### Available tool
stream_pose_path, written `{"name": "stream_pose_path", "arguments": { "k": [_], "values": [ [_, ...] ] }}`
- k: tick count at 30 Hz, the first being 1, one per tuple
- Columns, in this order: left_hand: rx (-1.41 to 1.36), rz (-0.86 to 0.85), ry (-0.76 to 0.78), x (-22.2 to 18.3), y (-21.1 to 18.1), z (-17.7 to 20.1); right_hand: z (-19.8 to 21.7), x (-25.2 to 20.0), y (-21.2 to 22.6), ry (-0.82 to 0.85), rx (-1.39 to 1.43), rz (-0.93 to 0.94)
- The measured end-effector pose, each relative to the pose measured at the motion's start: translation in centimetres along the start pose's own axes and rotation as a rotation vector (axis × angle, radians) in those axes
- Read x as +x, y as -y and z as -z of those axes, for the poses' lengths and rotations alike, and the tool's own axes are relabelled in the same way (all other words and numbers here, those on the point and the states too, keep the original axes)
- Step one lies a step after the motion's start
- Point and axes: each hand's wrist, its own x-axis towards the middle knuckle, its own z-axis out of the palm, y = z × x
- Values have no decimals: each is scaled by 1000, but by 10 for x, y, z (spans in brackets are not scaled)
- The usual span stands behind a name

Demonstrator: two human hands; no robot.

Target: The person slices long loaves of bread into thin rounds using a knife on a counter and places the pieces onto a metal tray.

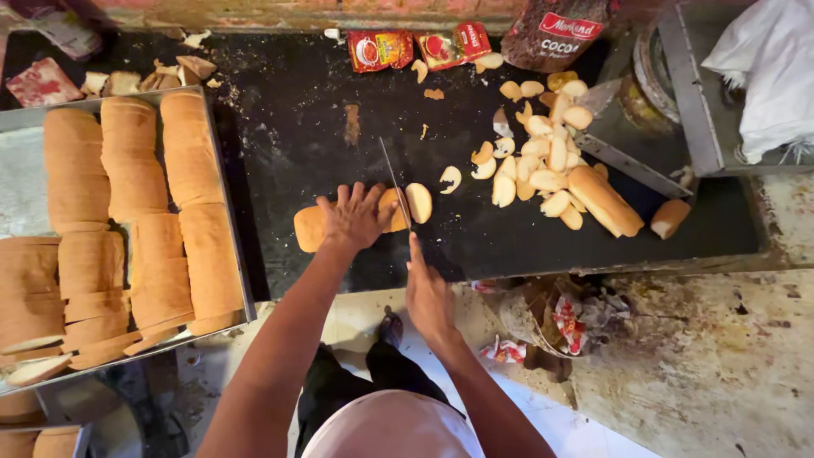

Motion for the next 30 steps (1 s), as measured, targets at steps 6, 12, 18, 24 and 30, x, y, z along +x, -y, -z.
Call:
{"name": "stream_pose_path", "arguments": {
  "k": [6,12,18,24,30],
  "values": [
    [59,5,18,-2,-3,8,-5,2,1,1,-13,8],
    [48,12,39,-3,-4,12,-8,1,-3,-11,-44,16],
    [10,28,47,-3,-6,16,10,-65,-12,-8,-16,10],
    [-9,30,13,-1,-4,10,-8,-1,-8,-47,-9,105],
    [25,42,76,-1,-5,12,-15,-17,-21,206,-130,-114]
  ]
}}
